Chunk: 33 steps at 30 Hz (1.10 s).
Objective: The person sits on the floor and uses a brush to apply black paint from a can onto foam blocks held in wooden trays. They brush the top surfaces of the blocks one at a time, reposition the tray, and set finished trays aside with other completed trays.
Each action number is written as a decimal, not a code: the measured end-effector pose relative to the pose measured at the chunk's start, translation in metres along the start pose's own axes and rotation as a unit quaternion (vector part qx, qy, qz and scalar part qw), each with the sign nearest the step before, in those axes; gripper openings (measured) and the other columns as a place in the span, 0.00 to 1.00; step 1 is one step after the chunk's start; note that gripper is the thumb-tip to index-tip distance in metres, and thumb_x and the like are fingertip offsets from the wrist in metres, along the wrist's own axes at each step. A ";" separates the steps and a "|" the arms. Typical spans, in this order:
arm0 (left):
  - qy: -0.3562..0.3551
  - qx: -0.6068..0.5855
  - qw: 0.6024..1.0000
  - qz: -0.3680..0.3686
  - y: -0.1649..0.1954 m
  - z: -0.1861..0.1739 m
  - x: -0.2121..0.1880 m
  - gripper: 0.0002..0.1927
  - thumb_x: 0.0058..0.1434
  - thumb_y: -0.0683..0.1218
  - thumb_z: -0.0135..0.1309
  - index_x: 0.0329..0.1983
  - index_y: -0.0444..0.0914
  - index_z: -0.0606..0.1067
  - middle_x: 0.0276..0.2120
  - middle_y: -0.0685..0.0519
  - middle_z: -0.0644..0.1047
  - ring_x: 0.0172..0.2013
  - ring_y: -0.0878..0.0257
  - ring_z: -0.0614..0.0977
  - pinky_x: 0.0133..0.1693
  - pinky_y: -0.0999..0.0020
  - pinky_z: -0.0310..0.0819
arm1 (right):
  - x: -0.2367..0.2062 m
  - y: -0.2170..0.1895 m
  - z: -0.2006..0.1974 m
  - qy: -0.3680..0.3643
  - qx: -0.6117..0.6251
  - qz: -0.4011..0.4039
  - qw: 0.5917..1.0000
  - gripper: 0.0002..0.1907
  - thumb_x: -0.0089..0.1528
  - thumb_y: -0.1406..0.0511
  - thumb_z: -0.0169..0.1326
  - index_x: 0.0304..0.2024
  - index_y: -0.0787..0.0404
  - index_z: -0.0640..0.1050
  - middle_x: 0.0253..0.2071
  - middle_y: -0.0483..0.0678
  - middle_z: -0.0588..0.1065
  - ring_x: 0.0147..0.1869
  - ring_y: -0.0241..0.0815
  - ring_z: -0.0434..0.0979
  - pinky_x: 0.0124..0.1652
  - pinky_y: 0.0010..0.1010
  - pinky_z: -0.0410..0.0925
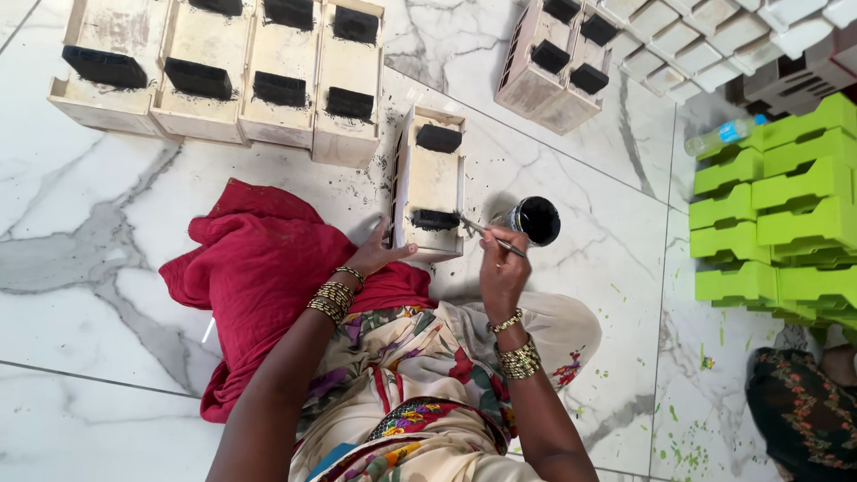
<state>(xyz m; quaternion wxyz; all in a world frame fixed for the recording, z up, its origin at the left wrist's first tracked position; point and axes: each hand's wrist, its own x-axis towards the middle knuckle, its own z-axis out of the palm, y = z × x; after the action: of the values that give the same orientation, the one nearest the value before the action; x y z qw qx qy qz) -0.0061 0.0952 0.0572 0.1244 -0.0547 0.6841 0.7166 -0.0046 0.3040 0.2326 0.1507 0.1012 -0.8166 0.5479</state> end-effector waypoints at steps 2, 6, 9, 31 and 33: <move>0.002 0.040 0.999 -0.003 -0.007 0.002 0.001 0.72 0.44 0.72 0.66 0.76 0.28 0.43 0.73 0.30 0.52 0.73 0.41 0.56 0.69 0.53 0.53 | -0.007 0.001 0.008 -0.015 -0.035 0.035 0.999 0.03 0.68 0.72 0.54 0.42 0.66 0.73 0.46 0.53 0.81 0.41 0.37 0.84 0.40 0.23 0.77; 0.031 0.070 0.997 -0.008 -0.016 0.005 0.001 0.70 0.45 0.70 0.67 0.76 0.28 0.46 0.73 0.30 0.52 0.74 0.43 0.55 0.70 0.54 0.51 | -0.033 0.002 0.022 -0.052 0.009 -0.011 0.999 0.04 0.69 0.73 0.54 0.44 0.67 0.72 0.50 0.55 0.79 0.48 0.38 0.81 0.44 0.24 0.77; 0.049 0.122 0.991 0.004 -0.015 0.015 -0.005 0.69 0.50 0.69 0.68 0.76 0.26 0.43 0.74 0.28 0.50 0.74 0.41 0.52 0.71 0.53 0.50 | -0.031 0.011 0.017 -0.057 0.031 -0.034 0.997 0.04 0.69 0.73 0.54 0.45 0.67 0.72 0.52 0.56 0.77 0.52 0.41 0.80 0.47 0.27 0.78; 0.257 -0.535 0.784 -0.185 0.010 0.104 0.024 0.15 0.55 0.37 0.60 0.44 0.27 0.72 0.47 0.41 0.74 0.49 0.48 0.79 0.51 0.53 0.80 | 0.036 0.089 -0.053 0.109 0.257 0.074 0.957 0.09 0.71 0.69 0.52 0.48 0.67 0.67 0.50 0.62 0.78 0.49 0.51 0.84 0.46 0.37 0.82; 0.253 -0.544 0.784 -0.163 0.008 0.100 0.023 0.13 0.56 0.36 0.57 0.42 0.26 0.71 0.44 0.41 0.75 0.46 0.47 0.81 0.49 0.50 0.83 | 0.035 0.096 -0.057 0.124 0.262 0.079 0.954 0.09 0.71 0.69 0.52 0.48 0.67 0.67 0.50 0.62 0.78 0.49 0.52 0.84 0.46 0.36 0.82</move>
<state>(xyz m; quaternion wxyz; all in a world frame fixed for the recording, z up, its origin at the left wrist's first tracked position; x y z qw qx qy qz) -0.0214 0.1972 0.0652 0.0119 -0.4032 0.1689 0.8993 -0.0610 0.3931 0.1818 0.1748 0.0038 -0.6244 0.7613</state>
